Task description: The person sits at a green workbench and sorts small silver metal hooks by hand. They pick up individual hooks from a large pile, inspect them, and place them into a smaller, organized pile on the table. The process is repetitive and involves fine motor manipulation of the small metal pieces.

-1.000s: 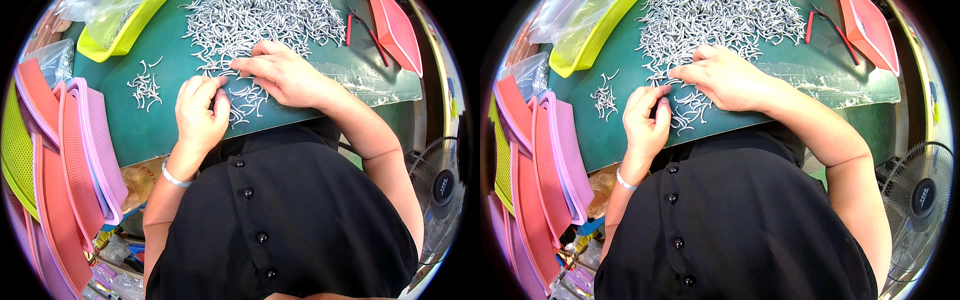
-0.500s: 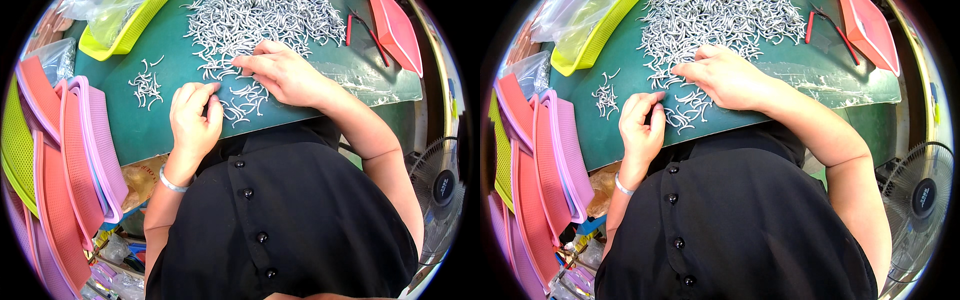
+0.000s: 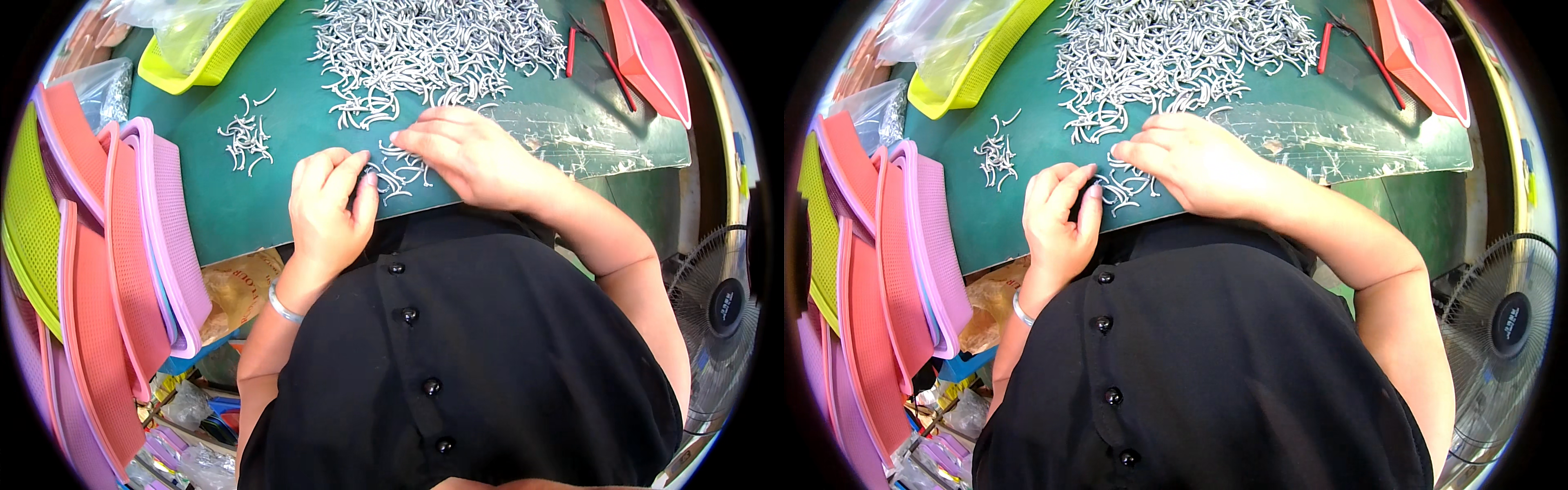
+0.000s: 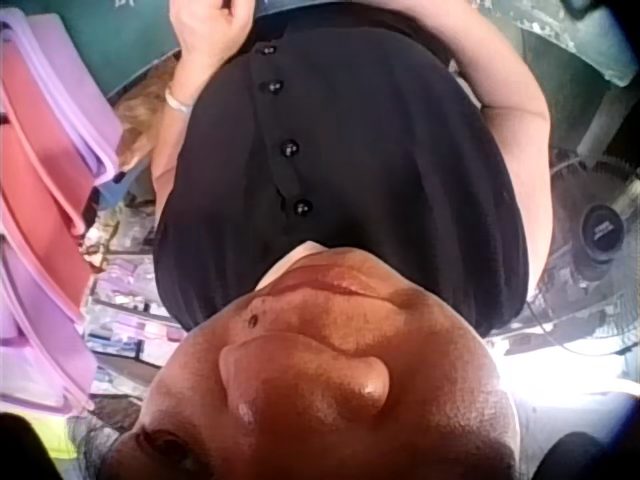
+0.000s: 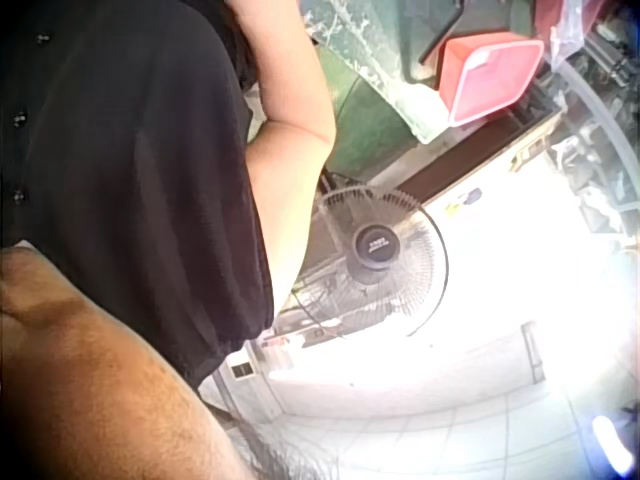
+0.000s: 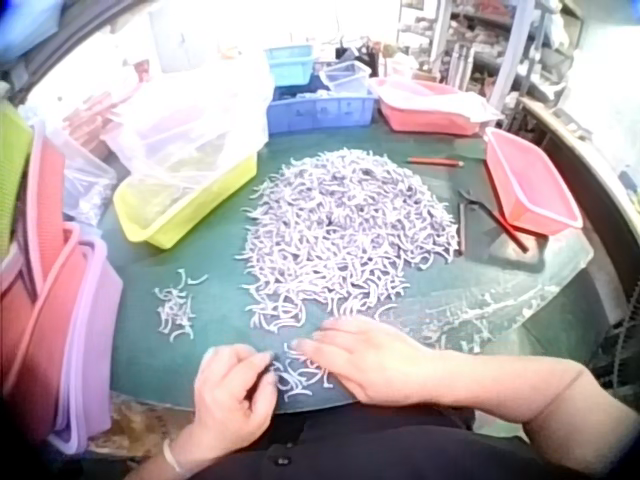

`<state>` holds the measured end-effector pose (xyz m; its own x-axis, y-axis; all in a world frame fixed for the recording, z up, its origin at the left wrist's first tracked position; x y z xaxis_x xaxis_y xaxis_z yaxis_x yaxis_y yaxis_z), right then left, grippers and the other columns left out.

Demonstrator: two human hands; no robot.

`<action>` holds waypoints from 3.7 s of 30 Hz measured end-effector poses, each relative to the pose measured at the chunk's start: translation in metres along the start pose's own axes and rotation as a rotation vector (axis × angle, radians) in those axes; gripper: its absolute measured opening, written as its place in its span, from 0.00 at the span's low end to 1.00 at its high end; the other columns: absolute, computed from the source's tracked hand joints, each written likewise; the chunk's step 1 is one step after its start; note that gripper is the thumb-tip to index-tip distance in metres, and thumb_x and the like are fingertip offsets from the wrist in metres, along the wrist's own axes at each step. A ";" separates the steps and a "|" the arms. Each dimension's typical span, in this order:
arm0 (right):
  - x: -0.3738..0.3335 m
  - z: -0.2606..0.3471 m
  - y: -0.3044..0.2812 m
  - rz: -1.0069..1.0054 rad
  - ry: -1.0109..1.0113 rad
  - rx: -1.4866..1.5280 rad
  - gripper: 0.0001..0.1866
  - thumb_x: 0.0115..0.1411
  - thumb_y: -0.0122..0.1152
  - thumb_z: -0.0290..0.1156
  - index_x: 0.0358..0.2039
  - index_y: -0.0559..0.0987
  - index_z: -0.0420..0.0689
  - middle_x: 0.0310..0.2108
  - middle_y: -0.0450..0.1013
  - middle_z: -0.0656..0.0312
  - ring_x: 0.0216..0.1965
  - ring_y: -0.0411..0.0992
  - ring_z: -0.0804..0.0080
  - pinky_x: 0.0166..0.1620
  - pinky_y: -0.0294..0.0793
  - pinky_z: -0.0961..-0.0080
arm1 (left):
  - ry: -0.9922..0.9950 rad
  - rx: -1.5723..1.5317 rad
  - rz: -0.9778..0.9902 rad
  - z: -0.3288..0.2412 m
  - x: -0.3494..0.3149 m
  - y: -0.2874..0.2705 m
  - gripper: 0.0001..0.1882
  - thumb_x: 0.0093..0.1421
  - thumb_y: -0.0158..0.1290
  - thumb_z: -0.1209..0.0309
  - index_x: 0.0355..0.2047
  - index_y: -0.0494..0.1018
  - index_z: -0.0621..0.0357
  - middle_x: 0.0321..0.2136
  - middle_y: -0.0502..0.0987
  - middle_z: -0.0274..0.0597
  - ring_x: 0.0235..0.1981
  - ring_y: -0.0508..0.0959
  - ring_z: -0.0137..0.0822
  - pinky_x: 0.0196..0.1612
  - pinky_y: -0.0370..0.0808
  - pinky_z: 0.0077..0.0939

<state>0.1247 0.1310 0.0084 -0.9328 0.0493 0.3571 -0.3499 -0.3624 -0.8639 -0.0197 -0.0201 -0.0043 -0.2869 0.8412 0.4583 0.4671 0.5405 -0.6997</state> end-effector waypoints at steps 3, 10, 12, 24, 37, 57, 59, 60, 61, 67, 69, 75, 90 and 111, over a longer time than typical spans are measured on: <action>-0.009 0.010 0.008 -0.018 0.031 0.011 0.21 0.54 0.57 0.24 0.50 0.75 0.38 0.47 0.75 0.52 0.52 0.70 0.53 0.58 0.69 0.63 | 0.056 0.014 0.043 -0.004 -0.005 -0.001 0.18 0.47 0.64 0.74 0.40 0.77 0.64 0.36 0.74 0.44 0.37 0.74 0.44 0.41 0.71 0.35; 0.000 0.006 0.006 -0.075 0.030 0.122 0.20 0.53 0.59 0.22 0.49 0.75 0.39 0.43 0.75 0.53 0.48 0.71 0.53 0.52 0.71 0.62 | 0.051 0.009 0.029 -0.005 -0.002 0.001 0.17 0.47 0.64 0.77 0.39 0.78 0.63 0.37 0.75 0.43 0.38 0.74 0.44 0.42 0.72 0.33; 0.006 0.000 0.000 -0.120 0.031 0.068 0.19 0.54 0.60 0.22 0.49 0.76 0.40 0.41 0.75 0.54 0.45 0.72 0.53 0.50 0.72 0.62 | 0.017 -0.012 0.004 -0.003 -0.003 0.001 0.15 0.48 0.63 0.77 0.39 0.78 0.63 0.36 0.75 0.43 0.38 0.74 0.43 0.42 0.72 0.33; 0.037 -0.018 0.012 -0.142 0.036 0.032 0.28 0.47 0.64 0.19 0.52 0.74 0.42 0.32 0.75 0.62 0.38 0.70 0.61 0.44 0.70 0.65 | -0.011 -0.004 -0.067 0.005 0.008 0.001 0.13 0.51 0.59 0.78 0.39 0.78 0.62 0.35 0.75 0.44 0.37 0.74 0.43 0.40 0.72 0.32; 0.036 -0.022 0.016 -0.185 0.041 0.086 0.29 0.47 0.64 0.19 0.53 0.73 0.43 0.32 0.74 0.62 0.38 0.70 0.61 0.45 0.71 0.65 | 0.102 0.157 0.005 0.015 0.036 0.011 0.11 0.46 0.62 0.77 0.33 0.80 0.59 0.32 0.73 0.40 0.36 0.73 0.43 0.40 0.70 0.36; 0.036 -0.025 0.016 -0.168 0.122 0.105 0.30 0.49 0.63 0.19 0.55 0.72 0.44 0.32 0.75 0.65 0.38 0.71 0.62 0.45 0.71 0.66 | 0.156 0.151 0.011 0.022 0.049 0.017 0.04 0.49 0.60 0.77 0.26 0.77 0.60 0.23 0.73 0.42 0.28 0.73 0.45 0.34 0.72 0.37; 0.037 -0.023 0.017 -0.173 0.102 0.079 0.30 0.48 0.63 0.19 0.55 0.72 0.44 0.32 0.75 0.65 0.38 0.71 0.63 0.45 0.71 0.66 | 0.140 0.135 0.010 0.023 0.049 0.017 0.04 0.49 0.60 0.77 0.27 0.78 0.60 0.23 0.73 0.42 0.28 0.73 0.45 0.34 0.72 0.37; 0.037 -0.023 0.017 -0.173 0.103 0.075 0.30 0.48 0.63 0.19 0.55 0.72 0.44 0.31 0.75 0.65 0.38 0.71 0.63 0.46 0.71 0.66 | 0.132 0.126 0.009 0.023 0.049 0.017 0.04 0.49 0.60 0.77 0.27 0.78 0.60 0.23 0.73 0.42 0.28 0.73 0.45 0.34 0.72 0.37; 0.038 -0.023 0.018 -0.173 0.104 0.072 0.30 0.48 0.63 0.19 0.55 0.72 0.44 0.31 0.75 0.65 0.38 0.71 0.63 0.46 0.70 0.67 | 0.128 0.122 0.015 0.023 0.049 0.016 0.04 0.49 0.60 0.77 0.27 0.78 0.60 0.23 0.73 0.42 0.28 0.73 0.45 0.34 0.72 0.37; 0.035 -0.025 0.017 -0.165 0.093 0.068 0.29 0.49 0.62 0.19 0.54 0.73 0.44 0.29 0.75 0.67 0.36 0.70 0.64 0.46 0.70 0.67 | 0.076 0.126 0.085 0.020 0.053 0.010 0.03 0.51 0.60 0.75 0.27 0.79 0.60 0.23 0.73 0.42 0.28 0.73 0.45 0.34 0.73 0.37; 0.033 -0.026 0.014 -0.161 0.089 0.094 0.27 0.50 0.61 0.21 0.54 0.73 0.44 0.28 0.75 0.66 0.37 0.70 0.64 0.46 0.70 0.67 | 0.081 0.153 0.099 0.021 0.055 0.008 0.02 0.51 0.59 0.75 0.26 0.79 0.60 0.23 0.73 0.42 0.29 0.73 0.45 0.35 0.73 0.37; 0.031 -0.029 0.010 -0.141 0.092 0.143 0.25 0.52 0.59 0.22 0.53 0.74 0.45 0.28 0.75 0.66 0.39 0.71 0.63 0.46 0.69 0.65 | 0.100 0.165 0.141 0.022 0.059 0.007 0.04 0.51 0.59 0.77 0.29 0.79 0.60 0.25 0.74 0.42 0.30 0.74 0.45 0.35 0.72 0.36; 0.031 -0.027 0.006 -0.158 0.033 0.204 0.29 0.48 0.61 0.19 0.54 0.74 0.44 0.30 0.75 0.66 0.37 0.71 0.65 0.45 0.70 0.68 | 0.138 0.144 0.170 0.011 0.053 0.007 0.03 0.52 0.58 0.78 0.29 0.77 0.60 0.26 0.73 0.43 0.30 0.73 0.46 0.34 0.71 0.38; 0.028 -0.031 0.004 -0.236 0.130 -0.007 0.30 0.48 0.63 0.20 0.55 0.72 0.43 0.27 0.73 0.66 0.37 0.70 0.64 0.45 0.67 0.66 | 0.156 0.116 0.078 0.017 0.060 0.013 0.09 0.49 0.60 0.76 0.33 0.78 0.58 0.27 0.73 0.40 0.30 0.73 0.44 0.35 0.72 0.36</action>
<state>0.0941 0.1600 0.0039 -0.8284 0.2509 0.5007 -0.5592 -0.3202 -0.7647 -0.0449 0.0379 0.0051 -0.1164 0.8732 0.4732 0.3807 0.4793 -0.7908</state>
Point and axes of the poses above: each hand's wrist, its own x-axis towards the middle knuckle, its own y-axis out of the palm, z = x × y, the point moved 2 cm from there along x, towards the middle knuckle
